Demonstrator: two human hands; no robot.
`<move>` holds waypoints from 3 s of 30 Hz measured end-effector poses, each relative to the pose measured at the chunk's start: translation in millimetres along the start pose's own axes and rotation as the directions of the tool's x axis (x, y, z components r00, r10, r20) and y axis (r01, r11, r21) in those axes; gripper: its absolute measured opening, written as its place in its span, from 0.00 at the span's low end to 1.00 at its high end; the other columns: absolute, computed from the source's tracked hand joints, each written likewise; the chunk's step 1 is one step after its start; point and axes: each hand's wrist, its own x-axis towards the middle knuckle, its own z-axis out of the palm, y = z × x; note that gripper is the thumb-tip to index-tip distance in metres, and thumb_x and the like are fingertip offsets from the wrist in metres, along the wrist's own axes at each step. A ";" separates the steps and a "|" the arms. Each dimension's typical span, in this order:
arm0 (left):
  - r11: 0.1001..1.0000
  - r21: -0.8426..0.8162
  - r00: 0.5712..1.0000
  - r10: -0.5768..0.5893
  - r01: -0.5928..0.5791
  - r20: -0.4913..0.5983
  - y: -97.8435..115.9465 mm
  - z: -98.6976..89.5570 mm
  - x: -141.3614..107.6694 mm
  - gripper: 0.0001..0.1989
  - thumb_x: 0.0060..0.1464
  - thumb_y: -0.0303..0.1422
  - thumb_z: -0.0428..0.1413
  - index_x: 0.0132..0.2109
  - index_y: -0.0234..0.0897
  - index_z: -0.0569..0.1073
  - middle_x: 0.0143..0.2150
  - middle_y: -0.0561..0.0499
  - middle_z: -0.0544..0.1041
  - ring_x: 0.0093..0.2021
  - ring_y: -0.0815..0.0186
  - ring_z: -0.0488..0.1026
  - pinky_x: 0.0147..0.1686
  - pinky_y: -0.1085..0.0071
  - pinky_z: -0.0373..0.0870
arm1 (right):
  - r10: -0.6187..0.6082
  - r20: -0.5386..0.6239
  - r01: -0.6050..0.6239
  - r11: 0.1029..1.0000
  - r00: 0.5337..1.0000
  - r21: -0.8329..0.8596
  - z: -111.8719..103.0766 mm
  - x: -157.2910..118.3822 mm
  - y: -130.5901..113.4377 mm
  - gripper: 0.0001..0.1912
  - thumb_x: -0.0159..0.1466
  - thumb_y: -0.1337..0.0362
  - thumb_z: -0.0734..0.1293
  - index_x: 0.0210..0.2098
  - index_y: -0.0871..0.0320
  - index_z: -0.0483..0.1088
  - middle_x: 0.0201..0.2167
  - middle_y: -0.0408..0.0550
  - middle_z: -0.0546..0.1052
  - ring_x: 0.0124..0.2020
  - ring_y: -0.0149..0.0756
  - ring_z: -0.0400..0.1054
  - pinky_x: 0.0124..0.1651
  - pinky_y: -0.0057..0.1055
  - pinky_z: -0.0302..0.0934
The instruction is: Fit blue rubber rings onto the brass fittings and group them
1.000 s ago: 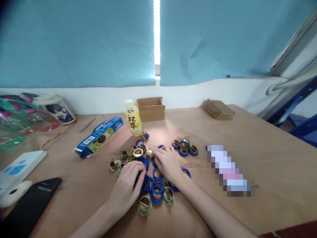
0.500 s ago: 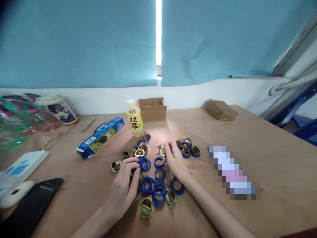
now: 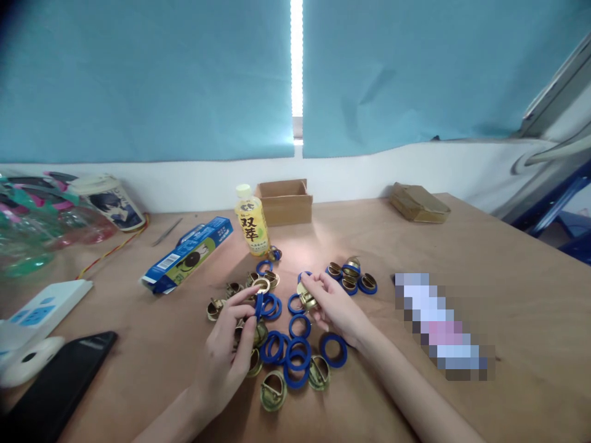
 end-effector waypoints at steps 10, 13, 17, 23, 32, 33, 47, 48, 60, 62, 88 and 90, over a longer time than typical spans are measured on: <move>0.998 -0.063 0.999 0.006 -0.003 0.043 -3.0 1.8 0.2 0.08 0.64 0.22 0.48 0.44 0.39 0.66 0.56 0.40 0.72 0.58 0.61 0.71 0.54 0.67 0.69 | -0.043 0.319 0.067 0.996 0.947 -0.066 5.5 -11.4 6.1 0.18 0.57 0.53 0.74 0.38 0.55 0.67 0.34 0.43 0.74 0.31 0.32 0.73 0.36 0.30 0.69; 0.997 -0.071 0.998 0.024 -0.021 0.053 -3.4 2.6 0.3 0.08 0.64 0.21 0.48 0.44 0.39 0.66 0.56 0.41 0.72 0.58 0.61 0.71 0.54 0.67 0.69 | -0.090 0.342 0.120 0.991 0.935 -0.067 5.7 -12.7 10.2 0.19 0.58 0.54 0.74 0.41 0.55 0.66 0.37 0.42 0.72 0.35 0.33 0.72 0.45 0.34 0.69; 0.998 -0.057 0.996 0.041 -0.037 0.080 -5.0 2.5 -1.9 0.08 0.64 0.22 0.49 0.45 0.38 0.67 0.56 0.40 0.71 0.58 0.60 0.71 0.56 0.66 0.69 | -0.172 0.366 0.226 0.968 0.915 -0.107 9.1 -16.1 16.6 0.13 0.65 0.55 0.69 0.42 0.56 0.66 0.33 0.41 0.71 0.35 0.32 0.71 0.43 0.31 0.68; 0.995 -0.037 0.989 0.100 -0.096 0.112 -5.8 1.8 -6.7 0.09 0.63 0.21 0.50 0.46 0.38 0.68 0.58 0.41 0.70 0.61 0.60 0.68 0.60 0.66 0.66 | -0.227 0.375 0.344 0.895 0.899 -0.285 15.7 -26.6 12.0 0.08 0.70 0.58 0.63 0.42 0.57 0.67 0.35 0.44 0.71 0.32 0.34 0.72 0.37 0.32 0.69; 0.988 -0.039 0.984 0.152 -0.149 0.098 -5.3 4.5 -5.7 0.10 0.61 0.21 0.52 0.48 0.37 0.68 0.57 0.39 0.73 0.58 0.59 0.72 0.59 0.65 0.69 | -0.523 0.367 0.620 0.470 0.769 -0.629 15.9 -29.1 24.8 0.16 0.65 0.72 0.65 0.51 0.53 0.66 0.45 0.48 0.77 0.46 0.41 0.72 0.47 0.35 0.66; 0.987 -0.052 0.983 0.158 -0.154 0.091 -5.4 4.9 -6.5 0.11 0.61 0.22 0.53 0.50 0.37 0.67 0.57 0.39 0.74 0.58 0.58 0.73 0.58 0.64 0.70 | -0.520 0.361 0.612 0.472 0.774 -0.634 16.1 -29.8 25.7 0.19 0.64 0.73 0.65 0.53 0.53 0.65 0.45 0.48 0.77 0.45 0.40 0.72 0.46 0.34 0.66; 0.986 -0.038 0.981 0.163 -0.160 0.105 -2.9 3.0 -6.3 0.17 0.62 0.26 0.55 0.57 0.36 0.64 0.55 0.41 0.77 0.56 0.59 0.75 0.57 0.65 0.73 | -0.572 0.359 0.645 0.442 0.738 -0.623 18.2 -33.7 28.3 0.27 0.61 0.76 0.62 0.57 0.52 0.59 0.51 0.49 0.76 0.50 0.37 0.74 0.51 0.33 0.69; 0.987 -0.031 0.982 0.158 -0.156 0.105 -2.0 2.4 -6.1 0.18 0.62 0.26 0.55 0.58 0.36 0.64 0.54 0.41 0.77 0.55 0.59 0.75 0.56 0.64 0.73 | -0.578 0.360 0.650 0.436 0.733 -0.622 17.5 -33.7 28.8 0.27 0.61 0.76 0.62 0.58 0.52 0.59 0.52 0.50 0.76 0.52 0.37 0.73 0.53 0.34 0.68; 0.970 0.027 0.957 0.235 -0.243 0.170 -4.5 2.1 -1.1 0.21 0.63 0.24 0.53 0.62 0.35 0.64 0.59 0.39 0.75 0.60 0.58 0.72 0.60 0.61 0.71 | -0.546 0.400 0.637 0.360 0.736 -0.682 17.2 -36.6 32.2 0.35 0.64 0.73 0.59 0.68 0.54 0.47 0.61 0.57 0.70 0.58 0.46 0.69 0.57 0.43 0.68; 0.974 0.039 0.963 0.213 -0.222 0.165 -4.0 1.9 -2.0 0.21 0.63 0.24 0.53 0.61 0.35 0.65 0.60 0.38 0.73 0.62 0.57 0.70 0.61 0.60 0.70 | -0.546 0.411 0.649 0.366 0.731 -0.667 18.8 -40.2 28.7 0.37 0.64 0.73 0.60 0.69 0.55 0.46 0.62 0.59 0.68 0.59 0.48 0.68 0.59 0.43 0.67; 0.775 -0.552 0.951 -0.243 0.308 0.190 4.6 0.1 1.1 0.17 0.62 0.25 0.53 0.57 0.38 0.72 0.55 0.42 0.79 0.54 0.57 0.78 0.51 0.65 0.79 | -0.553 0.292 0.625 0.683 0.780 -0.377 20.3 -39.7 23.3 0.27 0.67 0.75 0.58 0.63 0.51 0.55 0.64 0.54 0.67 0.65 0.42 0.62 0.62 0.44 0.64; 0.714 -0.590 0.924 -0.331 0.378 0.191 4.3 1.1 4.2 0.13 0.61 0.27 0.55 0.52 0.38 0.75 0.51 0.44 0.82 0.52 0.58 0.79 0.51 0.66 0.79 | -0.530 0.290 0.604 0.723 0.796 -0.336 21.3 -39.7 23.3 0.27 0.66 0.76 0.58 0.62 0.51 0.56 0.63 0.54 0.67 0.65 0.41 0.60 0.62 0.43 0.63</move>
